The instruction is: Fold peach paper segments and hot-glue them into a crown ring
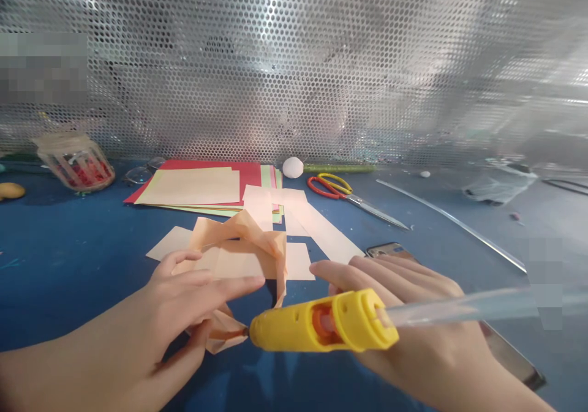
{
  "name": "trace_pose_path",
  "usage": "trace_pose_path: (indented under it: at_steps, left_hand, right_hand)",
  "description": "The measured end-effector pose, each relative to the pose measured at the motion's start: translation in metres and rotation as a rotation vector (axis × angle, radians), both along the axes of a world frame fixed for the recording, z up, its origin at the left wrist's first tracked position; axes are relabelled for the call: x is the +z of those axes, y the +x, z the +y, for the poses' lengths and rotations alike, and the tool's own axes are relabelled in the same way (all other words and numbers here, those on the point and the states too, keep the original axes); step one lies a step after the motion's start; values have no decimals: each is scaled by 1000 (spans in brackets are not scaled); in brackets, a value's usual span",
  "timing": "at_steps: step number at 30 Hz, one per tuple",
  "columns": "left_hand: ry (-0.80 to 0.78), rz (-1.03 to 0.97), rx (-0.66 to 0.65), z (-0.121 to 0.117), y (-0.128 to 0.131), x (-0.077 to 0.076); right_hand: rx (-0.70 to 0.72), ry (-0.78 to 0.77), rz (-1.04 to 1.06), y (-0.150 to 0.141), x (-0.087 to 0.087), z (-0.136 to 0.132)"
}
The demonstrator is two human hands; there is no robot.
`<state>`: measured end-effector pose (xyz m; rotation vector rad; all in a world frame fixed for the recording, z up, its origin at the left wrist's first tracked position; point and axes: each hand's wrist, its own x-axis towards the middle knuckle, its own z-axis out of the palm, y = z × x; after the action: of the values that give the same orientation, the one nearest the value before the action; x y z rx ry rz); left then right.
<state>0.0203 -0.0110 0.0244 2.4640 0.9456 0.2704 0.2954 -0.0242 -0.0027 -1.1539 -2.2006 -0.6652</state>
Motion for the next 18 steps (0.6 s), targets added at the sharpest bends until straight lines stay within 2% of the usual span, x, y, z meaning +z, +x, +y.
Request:
trace_pose_path:
  at_steps: [3,8,14,18]
  left_hand:
    - [2,-102,13,-3,1,-2]
    - [-52,-195,74,-5,5,-8]
    - [-24,-288,85,-3,3,-20]
    - [45,-224,66,-1,2,-18]
  right_hand:
    - [89,-6,-41,-4,6,0]
    - [137,48,-122,-6,15,1]
    - [113,-44,2,-1,8,-6]
    - [95,-20,8,-3,6,-5]
